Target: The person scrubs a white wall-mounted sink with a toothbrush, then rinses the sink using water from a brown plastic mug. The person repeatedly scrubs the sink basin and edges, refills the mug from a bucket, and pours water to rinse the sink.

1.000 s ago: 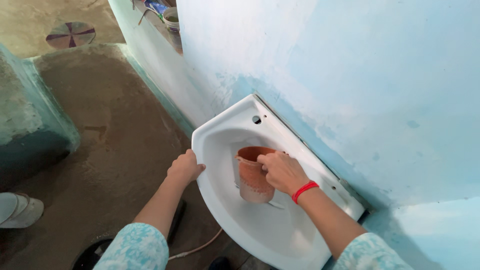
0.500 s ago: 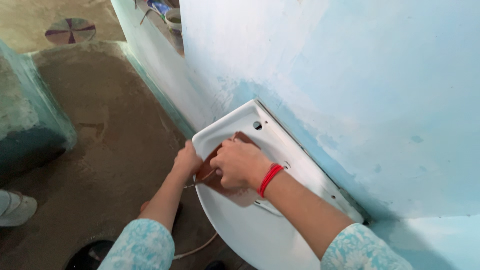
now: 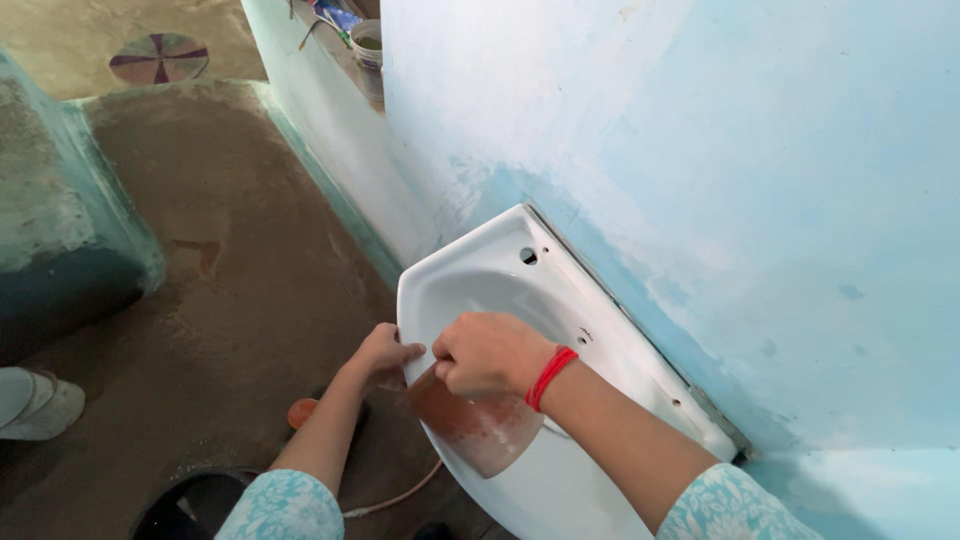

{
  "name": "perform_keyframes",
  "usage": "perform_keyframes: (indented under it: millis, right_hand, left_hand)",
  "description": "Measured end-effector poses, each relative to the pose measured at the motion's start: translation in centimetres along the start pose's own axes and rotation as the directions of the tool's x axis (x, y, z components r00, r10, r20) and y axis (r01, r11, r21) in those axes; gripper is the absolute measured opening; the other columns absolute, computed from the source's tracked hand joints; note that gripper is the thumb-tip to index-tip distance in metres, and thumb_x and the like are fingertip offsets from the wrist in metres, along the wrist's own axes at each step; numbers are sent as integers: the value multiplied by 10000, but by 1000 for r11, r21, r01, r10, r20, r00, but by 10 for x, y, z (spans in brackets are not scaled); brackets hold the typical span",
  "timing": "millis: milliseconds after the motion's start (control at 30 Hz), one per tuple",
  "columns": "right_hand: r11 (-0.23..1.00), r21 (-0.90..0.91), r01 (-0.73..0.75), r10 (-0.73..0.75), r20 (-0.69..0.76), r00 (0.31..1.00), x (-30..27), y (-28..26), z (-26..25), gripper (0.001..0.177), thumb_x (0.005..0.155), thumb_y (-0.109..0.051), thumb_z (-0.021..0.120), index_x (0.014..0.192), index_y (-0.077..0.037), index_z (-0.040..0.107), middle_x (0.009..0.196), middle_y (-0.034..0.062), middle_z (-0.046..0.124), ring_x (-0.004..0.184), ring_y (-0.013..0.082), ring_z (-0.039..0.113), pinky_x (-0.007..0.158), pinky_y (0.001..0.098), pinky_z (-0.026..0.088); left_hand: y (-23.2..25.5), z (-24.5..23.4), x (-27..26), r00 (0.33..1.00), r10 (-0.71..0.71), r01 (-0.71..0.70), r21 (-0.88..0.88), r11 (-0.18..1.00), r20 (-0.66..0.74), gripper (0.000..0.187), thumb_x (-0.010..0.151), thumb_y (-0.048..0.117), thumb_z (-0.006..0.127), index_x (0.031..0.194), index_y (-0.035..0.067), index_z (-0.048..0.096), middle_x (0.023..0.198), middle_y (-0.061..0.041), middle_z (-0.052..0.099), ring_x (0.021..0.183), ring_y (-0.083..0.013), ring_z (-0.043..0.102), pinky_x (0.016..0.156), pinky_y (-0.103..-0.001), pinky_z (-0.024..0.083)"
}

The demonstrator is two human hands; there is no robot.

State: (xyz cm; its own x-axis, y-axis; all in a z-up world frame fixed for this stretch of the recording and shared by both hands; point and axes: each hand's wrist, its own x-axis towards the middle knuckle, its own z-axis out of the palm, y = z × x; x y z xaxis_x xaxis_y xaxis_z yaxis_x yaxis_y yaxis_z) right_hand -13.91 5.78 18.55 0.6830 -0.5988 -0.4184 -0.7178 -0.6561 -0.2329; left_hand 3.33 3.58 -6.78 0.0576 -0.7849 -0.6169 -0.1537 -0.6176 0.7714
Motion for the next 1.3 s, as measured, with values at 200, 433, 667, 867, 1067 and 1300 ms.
perform_keyframes:
  millis: [200, 433, 667, 867, 1067, 1300]
  right_hand:
    - [949, 313, 45, 11, -173, 985, 45, 49, -5, 277, 873, -257, 589, 908, -27, 739, 873, 195, 713, 825, 330, 665, 793, 426, 517]
    - [782, 620, -52, 297, -298, 907, 45, 118, -24, 262, 871, -233, 608, 783, 10, 647, 674, 53, 546, 677, 142, 480, 632, 349, 422]
    - [714, 675, -185, 482, -283, 829, -1, 117, -46, 264, 919, -217, 579, 762, -10, 627, 660, 23, 539, 649, 135, 433, 606, 336, 393]
    - [759, 629, -168, 444, -312, 840, -19, 96, -44, 246, 932, -245, 616, 837, -25, 670, 677, 107, 602, 627, 198, 542, 603, 397, 478]
    - [979, 64, 194, -106, -651, 751, -30, 68, -33, 129, 818, -188, 720, 857, -77, 775, 907, 109, 750, 871, 318, 680, 767, 426, 536]
    - [955, 23, 296, -213, -643, 736, -41, 45, -40, 93, 797, -159, 738, 843, -81, 761, 905, 82, 728, 990, 289, 657, 860, 401, 547]
  left_hand:
    - [7, -18, 33, 991, -85, 104, -197, 975, 104, 296, 866, 162, 784, 1019, -78, 702, 882, -155, 711, 649, -216, 705, 530, -368, 594]
    - [97, -14, 45, 925, 379, -351, -461, 815, -33, 337, 1005, 277, 633, 1130, -17, 737, 1005, -64, 648, 914, -177, 547, 801, -341, 460]
    - [180, 11, -46, 935, 205, -109, -318, 942, 289, 562, 1008, 571, 350, 1331, 161, 559, 1371, -60, 562, 1214, -279, 580, 1033, -476, 507]
    - [182, 5, -80, 924, 210, -61, -421, 905, 319, 705, 996, 647, 274, 1406, 135, 533, 1406, -70, 525, 1286, -359, 526, 1103, -496, 434]
    - [184, -17, -110, 979, 78, -41, -191, 981, 188, 529, 1008, 379, 501, 1406, 30, 512, 1412, -152, 551, 1160, -446, 677, 914, -499, 626]
    - [181, -30, -154, 995, 94, -97, -116, 989, -32, 471, 913, -24, 470, 1382, -12, 514, 1333, -211, 610, 1112, -414, 709, 771, -458, 641]
